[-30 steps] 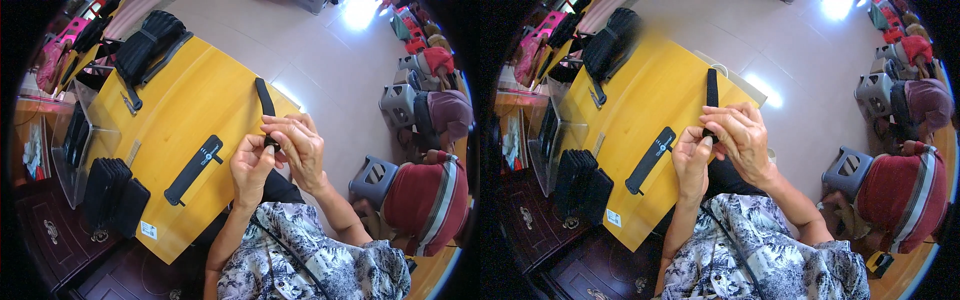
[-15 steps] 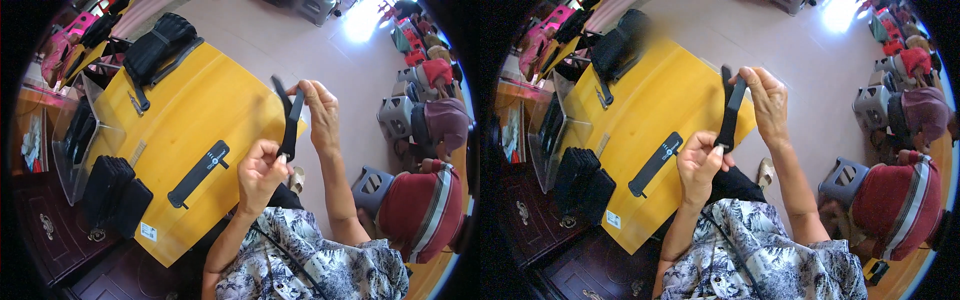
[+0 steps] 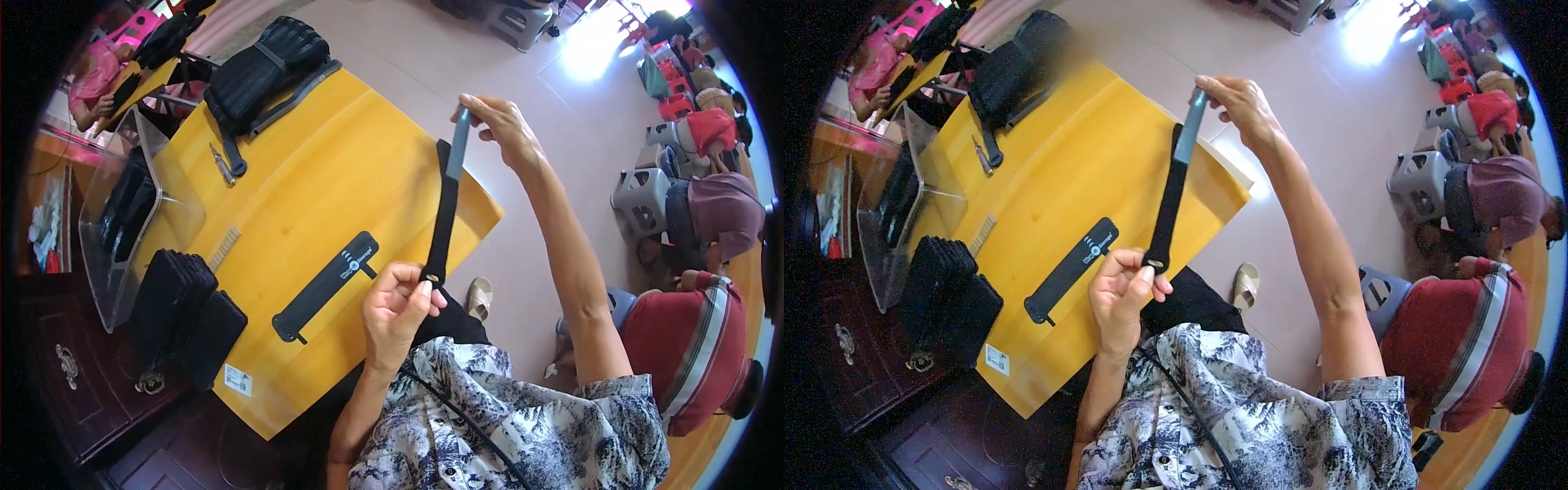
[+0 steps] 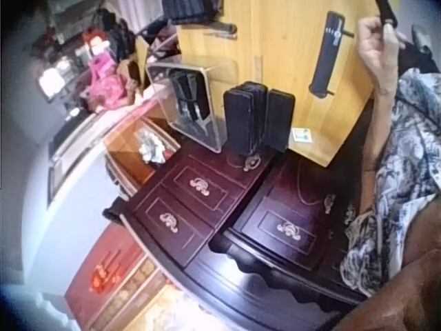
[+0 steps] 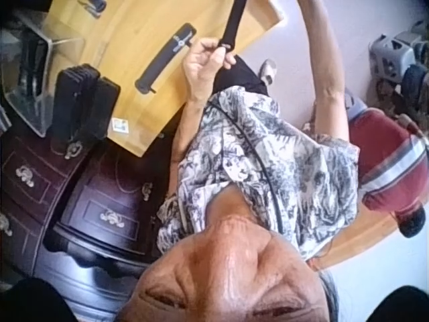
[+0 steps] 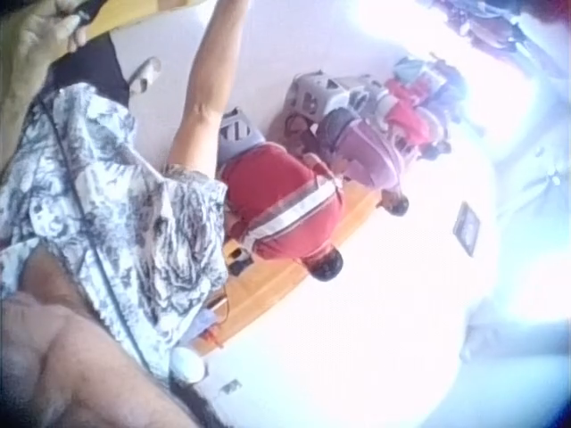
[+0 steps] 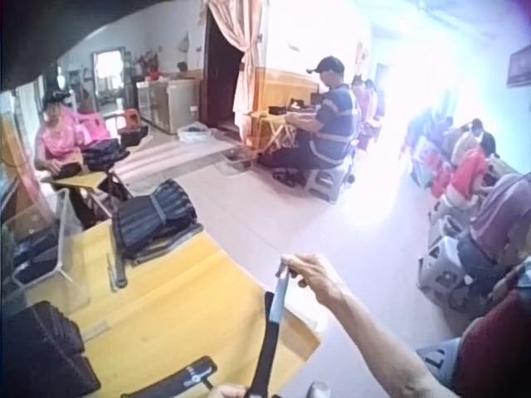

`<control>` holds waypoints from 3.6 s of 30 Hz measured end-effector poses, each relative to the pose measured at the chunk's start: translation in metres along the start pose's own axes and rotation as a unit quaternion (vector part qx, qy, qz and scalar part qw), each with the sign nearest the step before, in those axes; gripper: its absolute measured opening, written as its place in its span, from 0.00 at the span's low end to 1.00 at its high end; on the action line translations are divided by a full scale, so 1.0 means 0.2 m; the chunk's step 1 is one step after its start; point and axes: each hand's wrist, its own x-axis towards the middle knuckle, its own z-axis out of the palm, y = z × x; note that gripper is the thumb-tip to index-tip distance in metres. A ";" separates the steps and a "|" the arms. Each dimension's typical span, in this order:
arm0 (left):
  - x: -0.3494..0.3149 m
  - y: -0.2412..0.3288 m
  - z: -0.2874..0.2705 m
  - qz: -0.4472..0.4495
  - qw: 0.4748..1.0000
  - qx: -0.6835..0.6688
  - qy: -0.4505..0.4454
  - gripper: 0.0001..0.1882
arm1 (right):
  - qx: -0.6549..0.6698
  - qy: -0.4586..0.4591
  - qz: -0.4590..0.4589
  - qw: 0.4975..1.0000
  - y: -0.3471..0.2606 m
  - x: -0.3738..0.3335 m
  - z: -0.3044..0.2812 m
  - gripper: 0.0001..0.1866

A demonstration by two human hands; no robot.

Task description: The recorder is organizing, inspecting, and aligning black utility straps at a workbench.

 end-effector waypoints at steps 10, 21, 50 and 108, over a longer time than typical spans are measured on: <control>-0.15 0.03 -0.08 -0.027 0.999 -0.029 -0.019 0.04 | -0.021 0.189 0.009 0.982 0.31 0.45 -0.48 0.20; -0.13 -0.18 -0.20 -0.085 0.995 -0.040 -0.038 0.08 | -0.089 0.110 -0.295 0.945 -0.18 -0.04 0.29 0.11; -0.17 -0.15 -0.21 -0.062 0.980 -0.140 -0.125 0.10 | -0.119 -0.149 -0.202 0.961 -0.30 -0.82 0.33 0.06; 0.05 -0.13 0.12 0.047 0.984 0.139 -0.103 0.06 | -0.003 -0.010 -0.091 0.996 0.04 -1.10 0.08 0.06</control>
